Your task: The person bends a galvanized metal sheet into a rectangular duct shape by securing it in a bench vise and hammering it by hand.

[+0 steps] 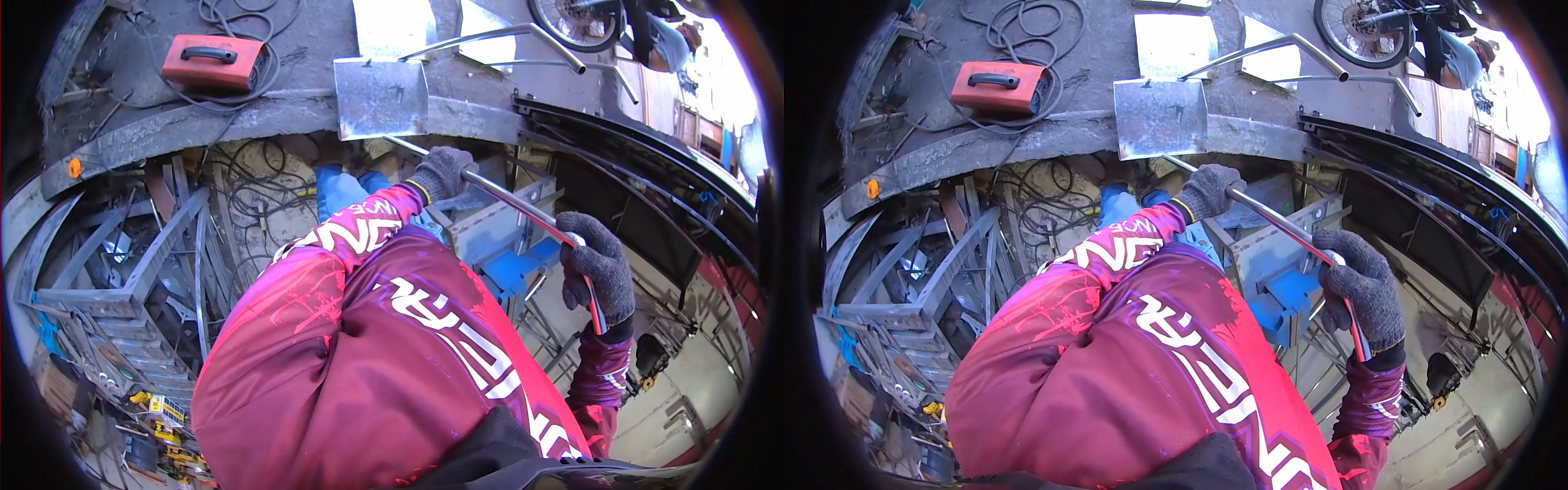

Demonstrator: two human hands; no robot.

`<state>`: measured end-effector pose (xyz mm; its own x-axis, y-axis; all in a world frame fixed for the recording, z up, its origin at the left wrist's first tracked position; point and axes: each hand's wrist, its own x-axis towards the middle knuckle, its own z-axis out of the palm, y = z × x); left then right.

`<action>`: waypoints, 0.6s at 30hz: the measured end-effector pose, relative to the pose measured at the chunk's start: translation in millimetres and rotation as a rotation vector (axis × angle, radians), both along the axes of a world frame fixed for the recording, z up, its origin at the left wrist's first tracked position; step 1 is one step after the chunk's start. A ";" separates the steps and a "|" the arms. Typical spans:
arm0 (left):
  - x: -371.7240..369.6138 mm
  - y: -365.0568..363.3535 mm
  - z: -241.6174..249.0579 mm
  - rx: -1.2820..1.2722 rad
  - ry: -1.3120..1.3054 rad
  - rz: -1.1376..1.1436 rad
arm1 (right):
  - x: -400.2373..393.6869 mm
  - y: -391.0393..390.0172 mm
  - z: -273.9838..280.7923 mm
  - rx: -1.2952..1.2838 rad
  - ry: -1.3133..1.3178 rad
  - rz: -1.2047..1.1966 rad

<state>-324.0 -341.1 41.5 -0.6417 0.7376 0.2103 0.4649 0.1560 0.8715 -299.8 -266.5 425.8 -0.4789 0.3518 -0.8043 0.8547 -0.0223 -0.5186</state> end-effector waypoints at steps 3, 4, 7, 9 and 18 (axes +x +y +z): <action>0.2 1.6 -3.1 0.015 0.002 0.063 | -7.2 1.2 0.3 -0.003 0.004 0.054; 0.3 1.7 -4.2 0.018 -0.003 0.084 | -9.9 -1.7 0.6 -0.002 -0.009 0.051; -1.7 -3.4 -7.8 0.082 -0.016 0.093 | -13.2 -16.0 -0.3 -0.008 0.007 -0.021; -6.1 -11.4 -8.3 0.104 -0.023 0.056 | -14.5 -31.0 -1.4 -0.019 0.034 -0.086; -12.9 -26.2 -11.3 0.108 0.027 0.022 | -22.5 -50.7 -3.3 -0.055 0.055 -0.061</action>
